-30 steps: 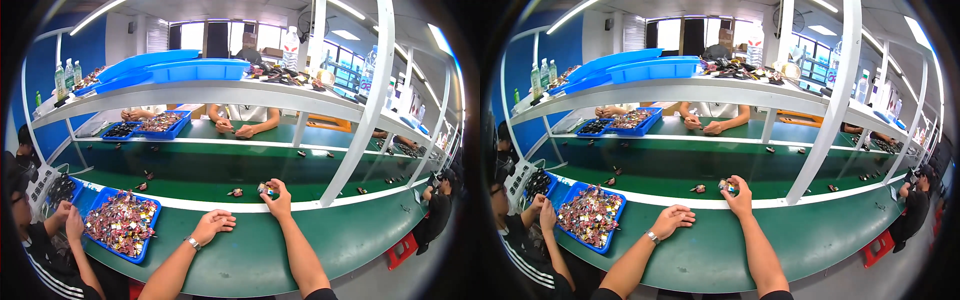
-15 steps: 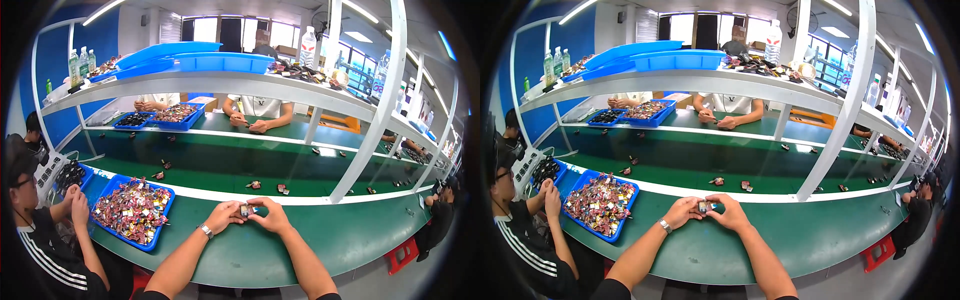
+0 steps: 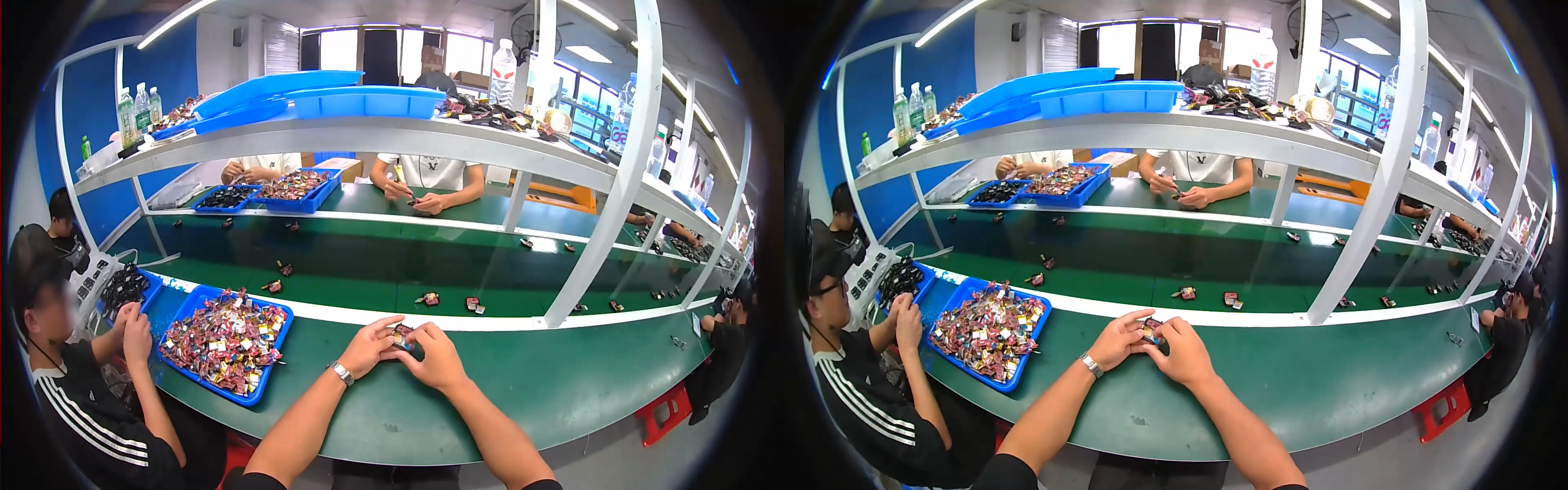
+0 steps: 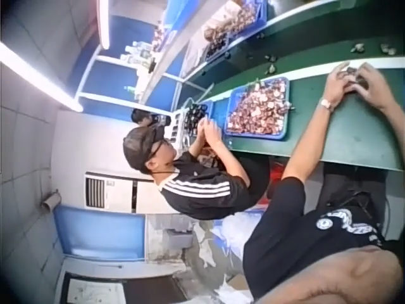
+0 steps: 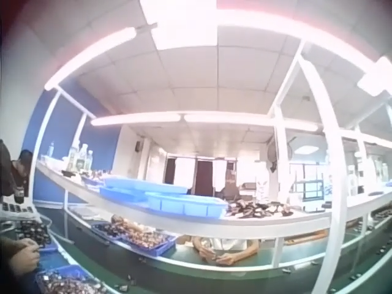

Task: Assembling small electronic components on a production line workbench.

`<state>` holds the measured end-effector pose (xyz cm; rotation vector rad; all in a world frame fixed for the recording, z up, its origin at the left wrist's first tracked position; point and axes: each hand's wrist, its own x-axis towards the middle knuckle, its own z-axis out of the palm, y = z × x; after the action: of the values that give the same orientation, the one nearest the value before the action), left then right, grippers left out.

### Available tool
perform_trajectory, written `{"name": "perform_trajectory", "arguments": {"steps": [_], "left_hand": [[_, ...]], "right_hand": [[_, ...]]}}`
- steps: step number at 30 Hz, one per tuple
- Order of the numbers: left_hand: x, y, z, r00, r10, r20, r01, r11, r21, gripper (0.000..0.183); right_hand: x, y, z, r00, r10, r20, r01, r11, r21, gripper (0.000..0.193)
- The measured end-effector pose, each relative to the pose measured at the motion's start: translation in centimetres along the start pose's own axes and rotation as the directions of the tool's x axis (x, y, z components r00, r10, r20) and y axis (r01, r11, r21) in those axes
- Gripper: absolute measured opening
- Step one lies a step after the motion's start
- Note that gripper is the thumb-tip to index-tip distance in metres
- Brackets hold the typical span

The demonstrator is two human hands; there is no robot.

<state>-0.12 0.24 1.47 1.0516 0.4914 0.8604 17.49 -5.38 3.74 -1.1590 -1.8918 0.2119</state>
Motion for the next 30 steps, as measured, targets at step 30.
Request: {"name": "perform_trajectory", "arguments": {"steps": [30], "left_hand": [[0.3, -0.7, 0.7, 0.998, -0.063, -0.025, 0.062, 0.998, -0.014, 0.032]], "right_hand": [[0.4, 2.2, 0.2, 0.965, -0.225, -0.134, 0.194, 0.958, -0.212, 0.010]]}}
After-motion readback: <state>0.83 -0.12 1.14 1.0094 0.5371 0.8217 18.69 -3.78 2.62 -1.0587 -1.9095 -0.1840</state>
